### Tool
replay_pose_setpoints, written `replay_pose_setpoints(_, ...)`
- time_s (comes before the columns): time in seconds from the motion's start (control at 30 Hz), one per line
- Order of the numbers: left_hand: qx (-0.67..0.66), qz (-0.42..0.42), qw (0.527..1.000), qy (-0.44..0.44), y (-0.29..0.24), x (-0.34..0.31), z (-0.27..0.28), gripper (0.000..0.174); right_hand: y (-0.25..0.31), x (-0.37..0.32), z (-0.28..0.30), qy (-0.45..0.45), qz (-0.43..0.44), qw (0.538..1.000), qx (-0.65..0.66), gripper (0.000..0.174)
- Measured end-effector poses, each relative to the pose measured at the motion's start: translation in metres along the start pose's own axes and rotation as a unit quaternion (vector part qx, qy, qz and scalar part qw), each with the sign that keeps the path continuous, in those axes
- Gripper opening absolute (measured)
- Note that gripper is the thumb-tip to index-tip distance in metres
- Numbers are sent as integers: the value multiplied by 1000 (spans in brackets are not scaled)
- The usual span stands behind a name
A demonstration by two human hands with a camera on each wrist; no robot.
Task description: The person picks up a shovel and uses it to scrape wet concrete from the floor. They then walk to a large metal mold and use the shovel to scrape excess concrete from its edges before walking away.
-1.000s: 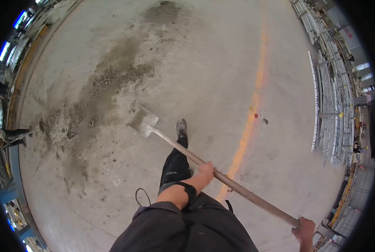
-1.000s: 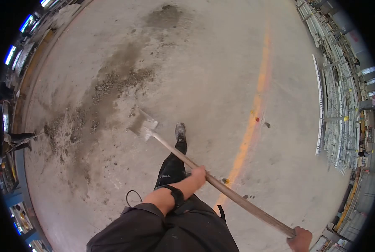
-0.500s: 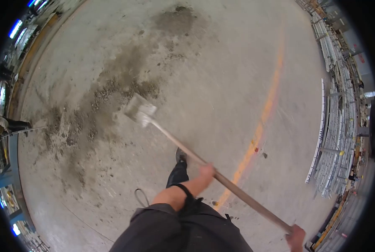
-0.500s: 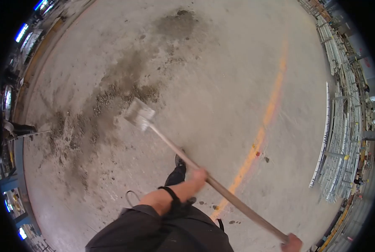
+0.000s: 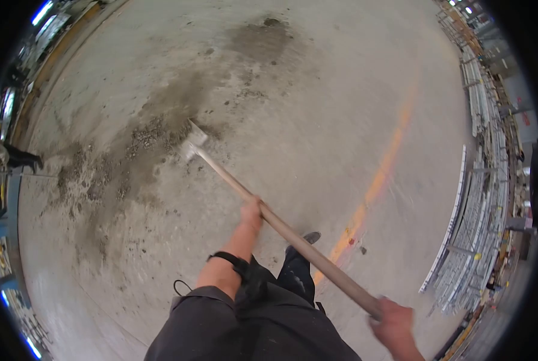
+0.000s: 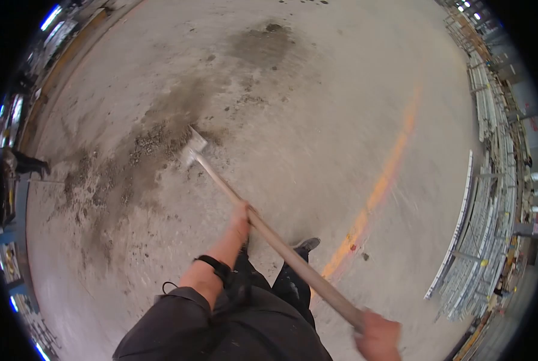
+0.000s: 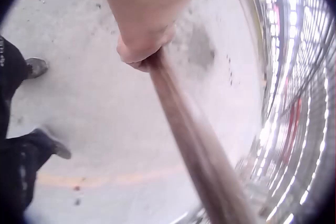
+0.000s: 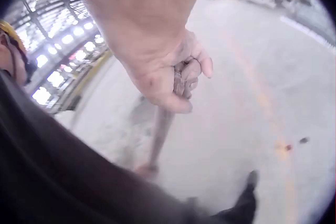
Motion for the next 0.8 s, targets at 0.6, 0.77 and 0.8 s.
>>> replay_pose_setpoints(0.6,-162,80,976,-121,82,-25,-157,23,-157,37,130,15,88,995,-36,46)
replay_pose_setpoints(0.77,-156,-93,974,-136,-39,-3,-110,20,-56,104,148,60,176,973,-139,52)
replay_pose_setpoints(0.8,-180,-95,970,-132,-62,5,-101,19,-28,123,151,56,219,968,-106,49)
Point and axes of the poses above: each hand's wrist, its own x-axis towards the middle knuckle, its own z-axis out of the back of the hand, y = z × x, the point moved 5 cm from there along x, towards the middle knuckle, and after that the axes turned 9 degrees about y, right-handed, at the moved point
